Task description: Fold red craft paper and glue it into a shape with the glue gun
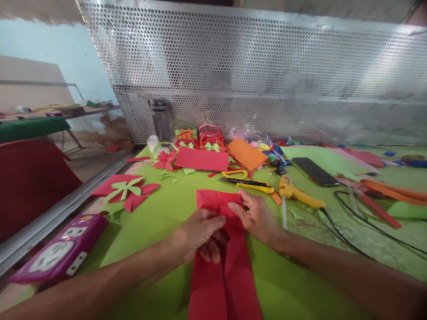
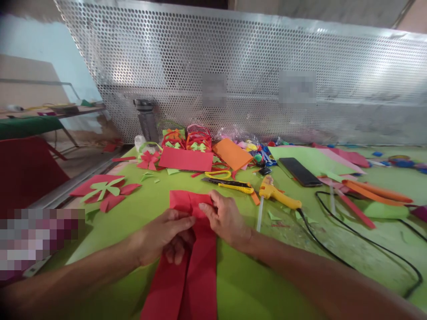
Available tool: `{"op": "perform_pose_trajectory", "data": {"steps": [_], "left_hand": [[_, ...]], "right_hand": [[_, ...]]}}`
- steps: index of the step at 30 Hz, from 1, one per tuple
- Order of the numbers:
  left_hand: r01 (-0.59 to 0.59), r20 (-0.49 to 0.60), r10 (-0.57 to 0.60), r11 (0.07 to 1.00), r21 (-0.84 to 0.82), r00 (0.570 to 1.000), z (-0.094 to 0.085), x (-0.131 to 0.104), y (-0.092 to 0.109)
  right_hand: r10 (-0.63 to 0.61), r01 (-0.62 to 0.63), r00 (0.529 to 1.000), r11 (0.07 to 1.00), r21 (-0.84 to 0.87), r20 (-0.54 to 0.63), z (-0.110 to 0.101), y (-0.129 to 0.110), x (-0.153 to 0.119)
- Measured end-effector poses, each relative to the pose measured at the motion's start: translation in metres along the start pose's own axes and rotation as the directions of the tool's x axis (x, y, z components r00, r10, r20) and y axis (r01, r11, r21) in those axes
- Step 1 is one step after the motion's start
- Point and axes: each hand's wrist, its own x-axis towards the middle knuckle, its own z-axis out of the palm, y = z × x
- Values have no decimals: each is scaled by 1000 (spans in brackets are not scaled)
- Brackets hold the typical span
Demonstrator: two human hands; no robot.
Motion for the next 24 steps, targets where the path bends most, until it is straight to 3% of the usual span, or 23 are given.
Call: {"op": "perform_pose_trajectory", "data": {"steps": [7,14,21,24], "left_hand": [[-118,-48,131,972,202,990,-1,1,-1],[-173,-60,191,960,219,980,-2,3,0],[-199,-113,236,943,268,965,-4,4,0],[-216,-108,253,938,272,962,-5,5,-1]], "right_hand": [[86,-88,993,995,34,77,-1,-1,0],[50,-51,995,999,6,91,-1,-5,1],[26,-59,948,994,96,316,-8,-1,5],[66,-95,934,993,67,350,-10,0,6]]}}
